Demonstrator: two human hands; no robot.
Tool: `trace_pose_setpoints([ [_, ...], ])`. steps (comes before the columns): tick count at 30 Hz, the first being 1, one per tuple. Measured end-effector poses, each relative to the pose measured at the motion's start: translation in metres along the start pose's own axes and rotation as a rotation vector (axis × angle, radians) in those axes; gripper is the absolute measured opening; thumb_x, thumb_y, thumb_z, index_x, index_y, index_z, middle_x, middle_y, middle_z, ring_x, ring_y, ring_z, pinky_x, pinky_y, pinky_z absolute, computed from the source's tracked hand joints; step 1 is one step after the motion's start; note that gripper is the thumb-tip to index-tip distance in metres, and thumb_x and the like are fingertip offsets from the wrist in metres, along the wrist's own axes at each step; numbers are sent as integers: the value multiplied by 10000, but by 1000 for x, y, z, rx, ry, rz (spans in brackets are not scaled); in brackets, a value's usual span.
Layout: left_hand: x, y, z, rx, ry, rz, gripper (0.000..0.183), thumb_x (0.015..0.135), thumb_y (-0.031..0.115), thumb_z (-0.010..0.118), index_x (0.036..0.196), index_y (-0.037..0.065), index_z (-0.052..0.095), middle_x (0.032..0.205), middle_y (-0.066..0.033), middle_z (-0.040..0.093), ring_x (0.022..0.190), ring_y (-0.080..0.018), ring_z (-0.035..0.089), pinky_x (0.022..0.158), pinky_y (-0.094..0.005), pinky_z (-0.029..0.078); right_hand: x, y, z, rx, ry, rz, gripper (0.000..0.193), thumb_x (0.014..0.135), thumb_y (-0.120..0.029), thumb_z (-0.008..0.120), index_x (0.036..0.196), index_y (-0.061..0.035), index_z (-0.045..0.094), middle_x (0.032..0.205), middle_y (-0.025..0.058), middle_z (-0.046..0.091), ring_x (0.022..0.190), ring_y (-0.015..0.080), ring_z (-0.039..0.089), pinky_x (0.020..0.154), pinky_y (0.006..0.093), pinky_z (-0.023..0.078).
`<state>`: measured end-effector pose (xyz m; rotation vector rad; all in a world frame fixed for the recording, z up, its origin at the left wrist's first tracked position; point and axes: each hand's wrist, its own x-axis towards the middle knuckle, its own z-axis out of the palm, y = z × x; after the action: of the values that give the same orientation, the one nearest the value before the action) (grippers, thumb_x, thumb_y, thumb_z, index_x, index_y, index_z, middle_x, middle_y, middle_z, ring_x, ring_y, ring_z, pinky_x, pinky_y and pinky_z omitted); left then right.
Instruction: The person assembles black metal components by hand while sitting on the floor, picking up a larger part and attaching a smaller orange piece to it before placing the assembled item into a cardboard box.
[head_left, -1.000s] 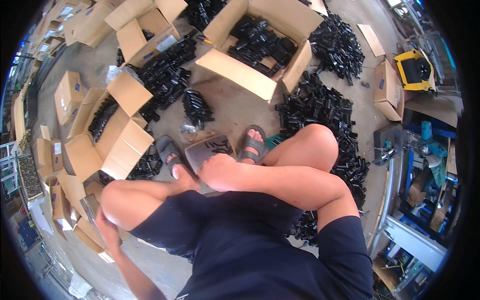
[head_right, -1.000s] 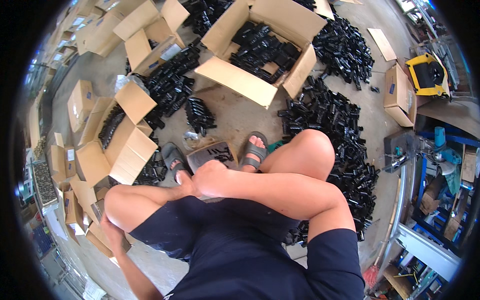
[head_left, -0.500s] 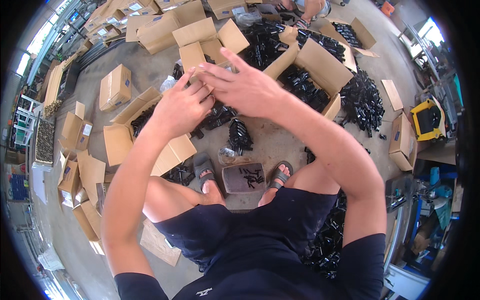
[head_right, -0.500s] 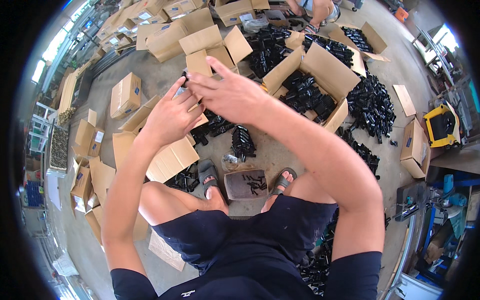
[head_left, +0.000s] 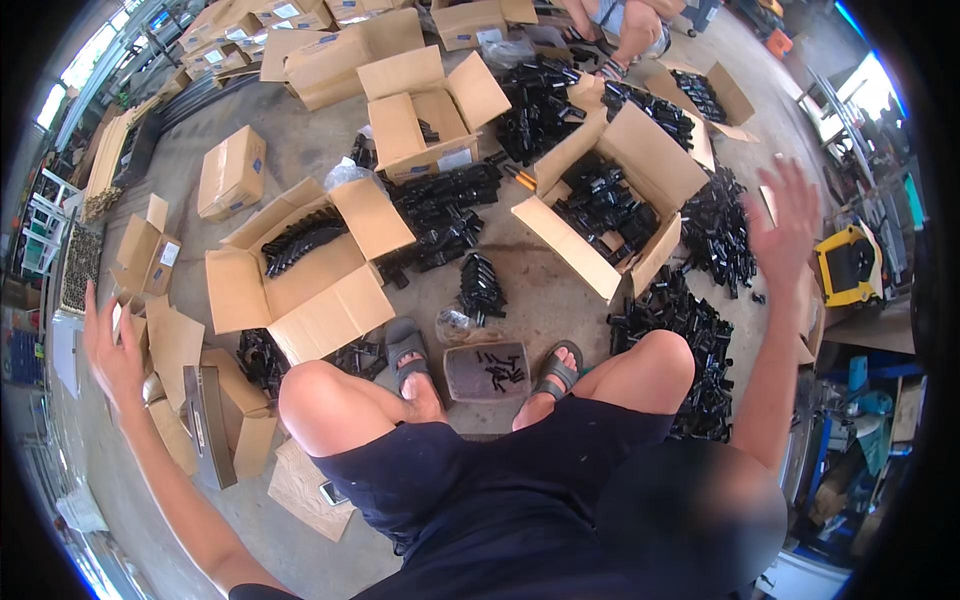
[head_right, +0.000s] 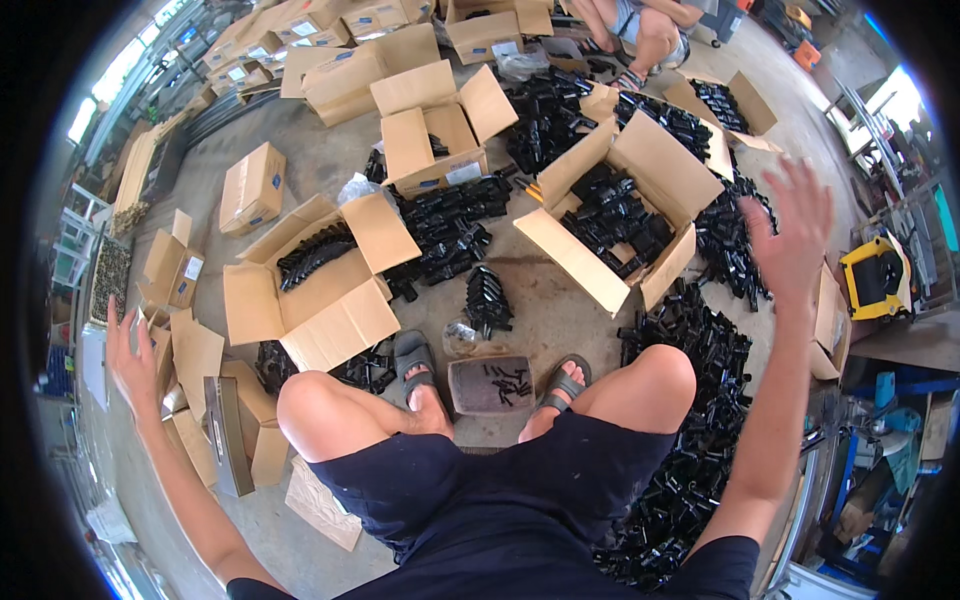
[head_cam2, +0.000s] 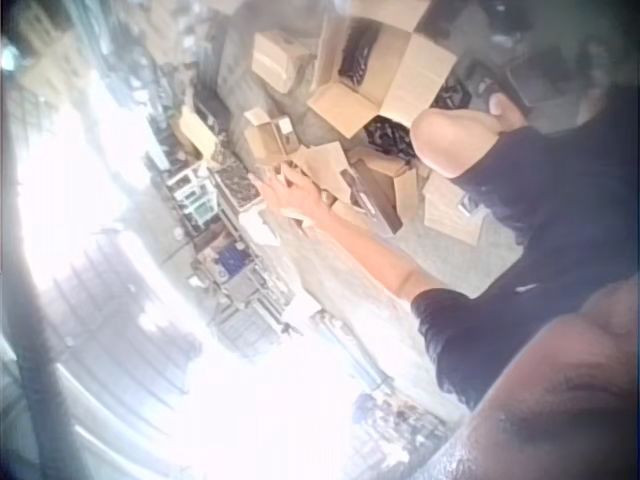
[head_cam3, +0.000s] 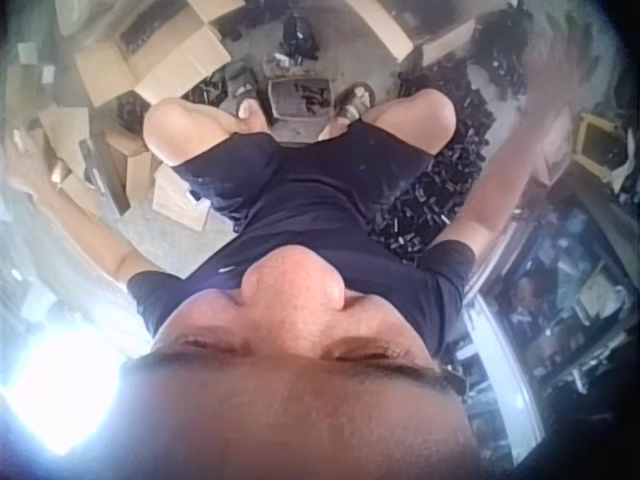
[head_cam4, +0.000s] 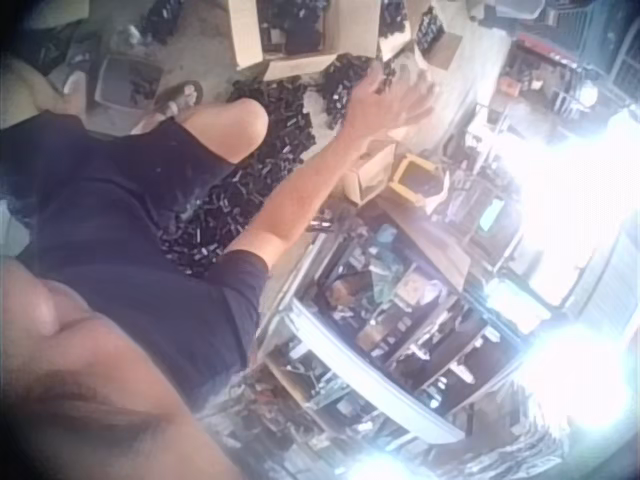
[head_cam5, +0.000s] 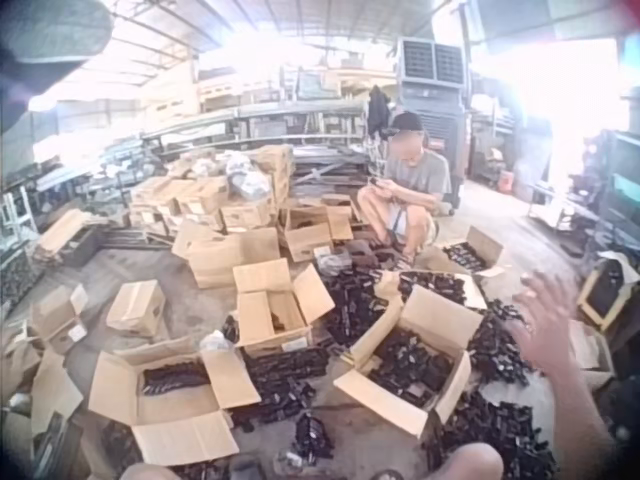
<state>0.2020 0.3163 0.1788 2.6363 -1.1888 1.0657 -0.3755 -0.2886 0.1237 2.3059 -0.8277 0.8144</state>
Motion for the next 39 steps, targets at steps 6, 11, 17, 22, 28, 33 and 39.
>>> trace_pose_setpoints([
  [6, 42, 201, 29, -480, -236, 124, 344, 902, 187, 714, 1212, 45, 675, 1365, -130, 633, 1289, -300, 573, 1094, -404, 433, 33, -176, 5, 737, -215, -150, 392, 804, -287, 799, 1108, -66, 684, 1099, 110, 703, 1079, 332, 637, 1064, 459, 432],
  [11, 16, 326, 125, -959, -851, 265, 401, 903, 299, 682, 1232, 70, 669, 1238, -187, 676, 1177, -365, 624, 1023, -441, 494, -7, -298, 38, 793, -635, -464, 460, 873, -415, 706, 1128, -32, 682, 1148, 131, 703, 1092, 328, 662, 966, 467, 470],
  [17, -45, 384, 122, -300, -1340, 918, 475, 886, 472, 688, 1193, 112, 658, 1041, -168, 736, 968, -362, 711, 827, -482, 569, -131, -366, 57, 662, -1321, -803, 463, 867, -438, 701, 1190, -106, 704, 1230, 106, 685, 1219, 278, 611, 1028, 503, 430],
  [22, -30, 388, 122, -415, -1015, 1005, 435, 837, 345, 747, 1175, 91, 643, 1270, -130, 655, 1291, -276, 558, 1044, -486, 458, -103, -353, 48, 431, -659, -1018, 332, 909, -347, 601, 1128, -149, 752, 1234, 42, 684, 1331, 259, 510, 1177, 669, 205],
  [28, 29, 374, 114, -192, -409, 755, 488, 817, 277, 743, 1238, 64, 619, 1501, -123, 488, 1477, -291, 349, 1186, -512, 300, 7, -287, 64, 157, -509, -698, 422, 916, -401, 604, 1222, -133, 716, 1480, 95, 525, 1470, 298, 350, 1164, 725, 169],
  [33, 58, 291, 114, -3, -275, 280, 402, 899, 331, 694, 1209, 78, 657, 1529, -116, 456, 1485, -298, 315, 1204, -524, 258, 43, -166, 57, 362, -396, 73, 460, 913, -468, 655, 1254, -160, 676, 1493, 90, 514, 1477, 310, 331, 1190, 643, 164],
  [39, 36, 238, 130, -91, -407, 51, 438, 895, 364, 703, 1210, 65, 655, 1436, -134, 516, 1395, -303, 413, 1140, -517, 343, 18, -92, 76, 153, -245, 422, 401, 948, -387, 650, 1183, -63, 685, 1311, 130, 631, 1282, 323, 535, 1148, 564, 291],
])
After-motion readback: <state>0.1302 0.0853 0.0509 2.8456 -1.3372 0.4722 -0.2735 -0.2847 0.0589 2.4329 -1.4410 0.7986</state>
